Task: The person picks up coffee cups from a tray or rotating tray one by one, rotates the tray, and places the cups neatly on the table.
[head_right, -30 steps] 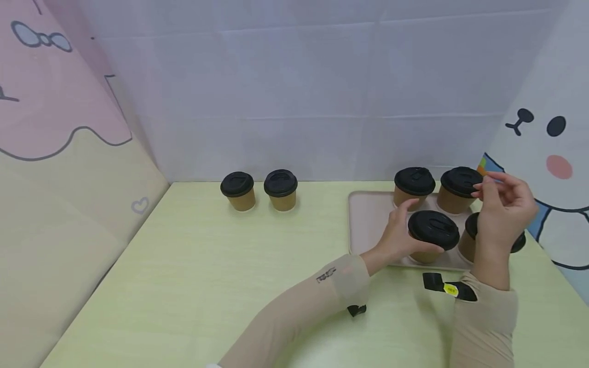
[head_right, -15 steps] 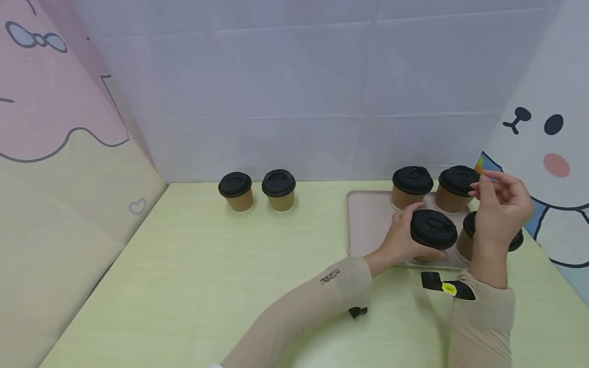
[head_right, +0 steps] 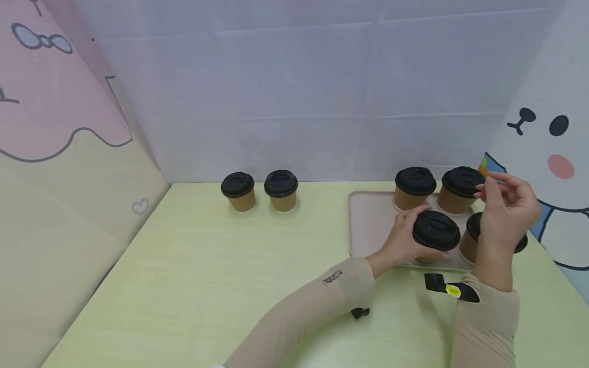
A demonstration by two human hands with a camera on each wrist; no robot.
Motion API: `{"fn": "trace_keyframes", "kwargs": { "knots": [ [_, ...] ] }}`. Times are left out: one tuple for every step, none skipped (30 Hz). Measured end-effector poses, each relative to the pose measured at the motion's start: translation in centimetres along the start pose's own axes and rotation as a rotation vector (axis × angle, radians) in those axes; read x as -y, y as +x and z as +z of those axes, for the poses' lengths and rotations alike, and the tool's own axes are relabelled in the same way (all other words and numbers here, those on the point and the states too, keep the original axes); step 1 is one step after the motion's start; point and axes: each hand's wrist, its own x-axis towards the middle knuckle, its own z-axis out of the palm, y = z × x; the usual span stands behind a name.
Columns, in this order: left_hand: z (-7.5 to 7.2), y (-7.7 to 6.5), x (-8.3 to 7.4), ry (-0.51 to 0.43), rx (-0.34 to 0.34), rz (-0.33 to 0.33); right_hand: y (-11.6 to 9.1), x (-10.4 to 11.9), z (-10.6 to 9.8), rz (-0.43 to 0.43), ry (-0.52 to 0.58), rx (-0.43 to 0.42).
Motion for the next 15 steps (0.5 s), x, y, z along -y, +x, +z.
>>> {"fn": "trace_keyframes", "kwargs": {
  "knots": [
    [0.09,0.02,0.05,0.000,0.000,-0.004,-0.01,0.06,-0.02,0.005,0.004,-0.003],
    [0.17,0.03,0.08,0.000,0.000,-0.008,-0.04,0.11,-0.02,0.009,0.017,-0.005],
    [0.24,0.04,0.10,0.001,0.000,-0.011,-0.08,0.16,-0.01,0.009,0.016,-0.005],
    [0.30,0.06,0.12,0.002,0.000,-0.013,-0.11,0.20,0.00,0.011,0.016,-0.005],
    [0.35,0.08,0.14,0.006,0.001,-0.016,-0.14,0.23,0.02,0.013,0.020,-0.004],
    [0.38,0.11,0.14,0.016,0.000,-0.017,-0.15,0.25,0.04,0.017,0.040,-0.004],
    [0.41,0.13,0.17,0.027,0.000,-0.014,-0.14,0.26,0.07,0.020,0.060,-0.005],
    [0.42,0.17,0.16,0.033,-0.005,-0.006,-0.14,0.27,0.08,0.022,0.070,-0.005],
    [0.44,0.19,0.19,0.040,-0.009,0.004,-0.11,0.28,0.08,0.022,0.074,-0.007],
    [0.46,0.21,0.21,0.047,-0.015,0.015,-0.08,0.28,0.09,0.021,0.084,-0.009],
    [0.47,0.23,0.23,0.053,-0.019,0.024,-0.05,0.27,0.09,0.020,0.094,-0.010],
    [0.48,0.24,0.24,0.057,-0.024,0.034,-0.03,0.26,0.09,0.017,0.093,-0.011],
    [0.48,0.24,0.25,0.059,-0.027,0.042,0.00,0.26,0.08,0.014,0.091,-0.011],
    [0.50,0.24,0.28,0.056,-0.031,0.049,0.01,0.25,0.06,0.013,0.088,-0.011],
    [0.52,0.22,0.32,0.051,-0.031,0.053,0.02,0.24,0.06,0.011,0.092,-0.011]
  ]
}}
